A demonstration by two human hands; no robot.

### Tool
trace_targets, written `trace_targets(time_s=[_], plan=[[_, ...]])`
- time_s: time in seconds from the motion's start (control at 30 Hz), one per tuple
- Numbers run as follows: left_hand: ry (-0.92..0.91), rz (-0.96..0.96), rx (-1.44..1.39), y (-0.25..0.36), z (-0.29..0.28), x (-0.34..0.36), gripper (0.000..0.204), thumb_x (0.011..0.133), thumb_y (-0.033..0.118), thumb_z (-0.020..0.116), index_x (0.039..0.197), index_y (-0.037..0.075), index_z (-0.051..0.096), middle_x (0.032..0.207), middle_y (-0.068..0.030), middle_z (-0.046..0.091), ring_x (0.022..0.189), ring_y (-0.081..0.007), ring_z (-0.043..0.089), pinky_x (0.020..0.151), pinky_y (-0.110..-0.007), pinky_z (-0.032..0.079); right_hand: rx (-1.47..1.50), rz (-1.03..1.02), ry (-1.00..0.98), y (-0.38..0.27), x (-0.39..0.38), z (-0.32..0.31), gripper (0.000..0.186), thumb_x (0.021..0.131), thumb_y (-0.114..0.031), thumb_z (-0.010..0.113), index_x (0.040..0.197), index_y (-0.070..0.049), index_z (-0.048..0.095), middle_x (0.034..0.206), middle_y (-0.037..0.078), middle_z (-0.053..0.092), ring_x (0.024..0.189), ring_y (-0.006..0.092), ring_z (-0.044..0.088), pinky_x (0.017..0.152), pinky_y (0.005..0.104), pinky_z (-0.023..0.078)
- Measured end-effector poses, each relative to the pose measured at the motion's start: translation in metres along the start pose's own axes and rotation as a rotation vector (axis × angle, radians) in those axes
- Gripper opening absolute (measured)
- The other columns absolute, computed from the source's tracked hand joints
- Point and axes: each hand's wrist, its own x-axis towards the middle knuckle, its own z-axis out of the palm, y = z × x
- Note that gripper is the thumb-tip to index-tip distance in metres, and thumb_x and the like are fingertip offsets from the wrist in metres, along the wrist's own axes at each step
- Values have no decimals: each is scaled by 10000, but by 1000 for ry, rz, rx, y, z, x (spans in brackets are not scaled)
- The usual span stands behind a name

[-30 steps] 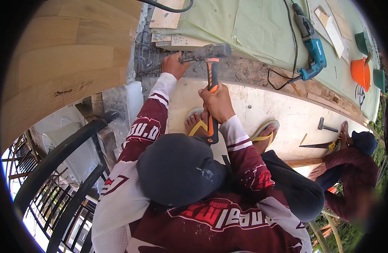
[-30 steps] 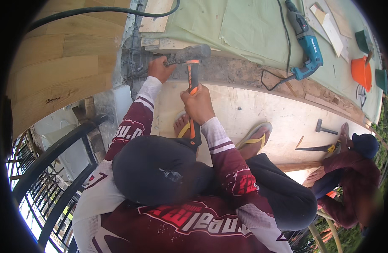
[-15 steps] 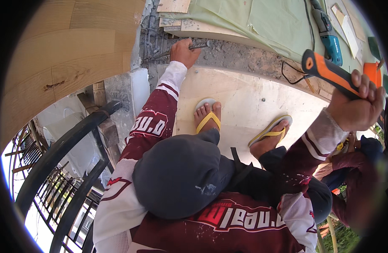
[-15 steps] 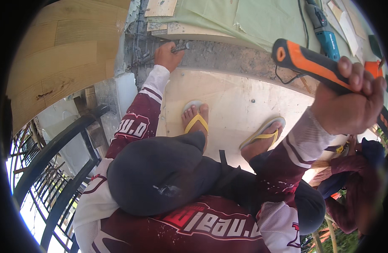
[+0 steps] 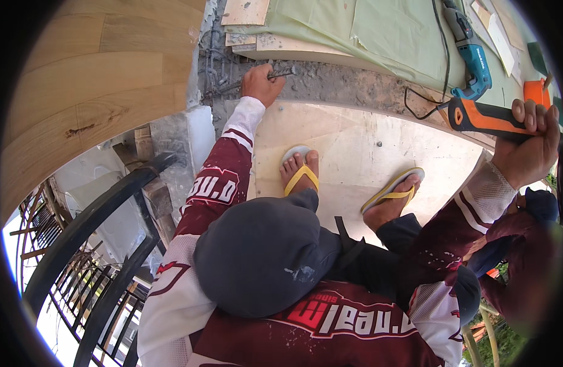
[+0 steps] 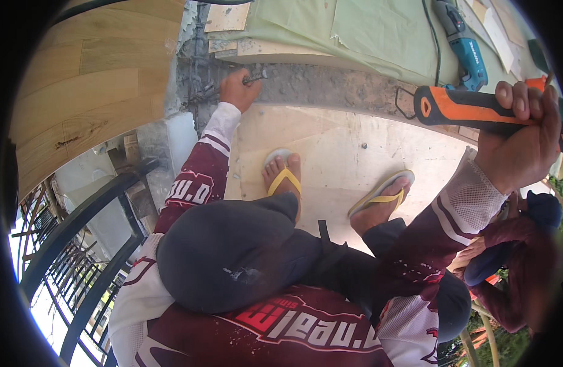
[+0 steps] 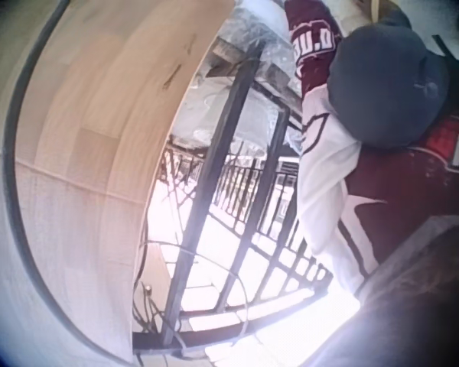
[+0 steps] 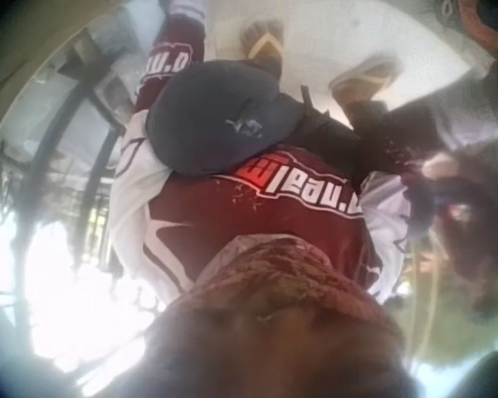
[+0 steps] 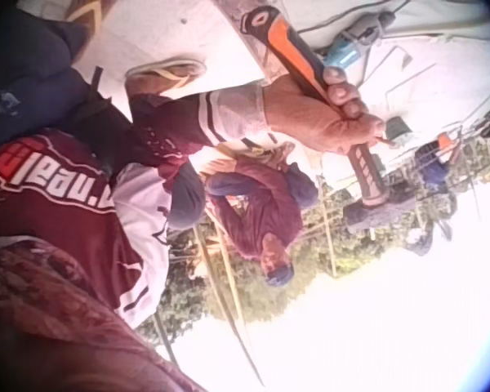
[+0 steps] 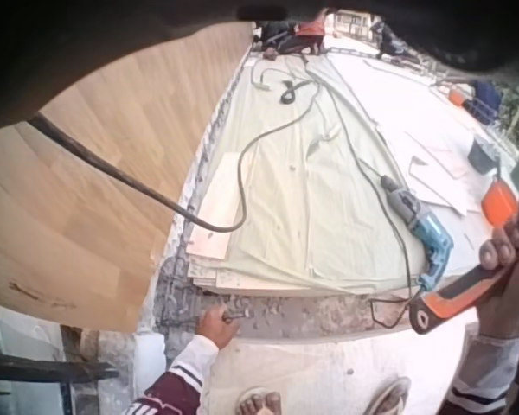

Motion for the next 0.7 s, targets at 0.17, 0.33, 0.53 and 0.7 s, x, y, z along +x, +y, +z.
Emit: trace_targets(time_s=[0.17, 0.33, 0.53, 0.7], plan=[[1, -17, -10, 7, -3, -3, 279, 724, 260, 734, 733, 16, 597, 805, -220, 655, 834, -429, 623, 761, -505, 497, -258, 598, -36, 109, -107, 22, 189, 927, -112, 628, 830, -48, 478, 626, 23, 500, 465, 141, 495, 441, 324, 438], [-34, -34, -25, 6, -8, -3, 278, 711, 222, 758, 727, 12, 577, 775, -191, 637, 799, -409, 617, 743, -490, 492, -548, 1016, -298, 193, -169, -63, 194, 880, -113, 646, 840, -15, 483, 598, 63, 542, 370, 154, 508, 361, 313, 428], [50, 46, 13, -5, 5, 2, 304, 650, 216, 801, 716, 26, 573, 744, -195, 626, 758, -410, 617, 701, -499, 488, -794, 741, -410, 156, -123, -49, 242, 899, -183, 656, 894, 6, 506, 634, 120, 585, 477, 247, 601, 463, 370, 496], [107, 114, -13, -61, 50, 0, 332, 629, 213, 814, 759, 42, 560, 812, -170, 636, 832, -410, 604, 778, -524, 463, -964, 278, -692, 148, -136, -16, 253, 921, -228, 648, 968, -21, 512, 719, 216, 634, 716, 439, 649, 649, 489, 521]])
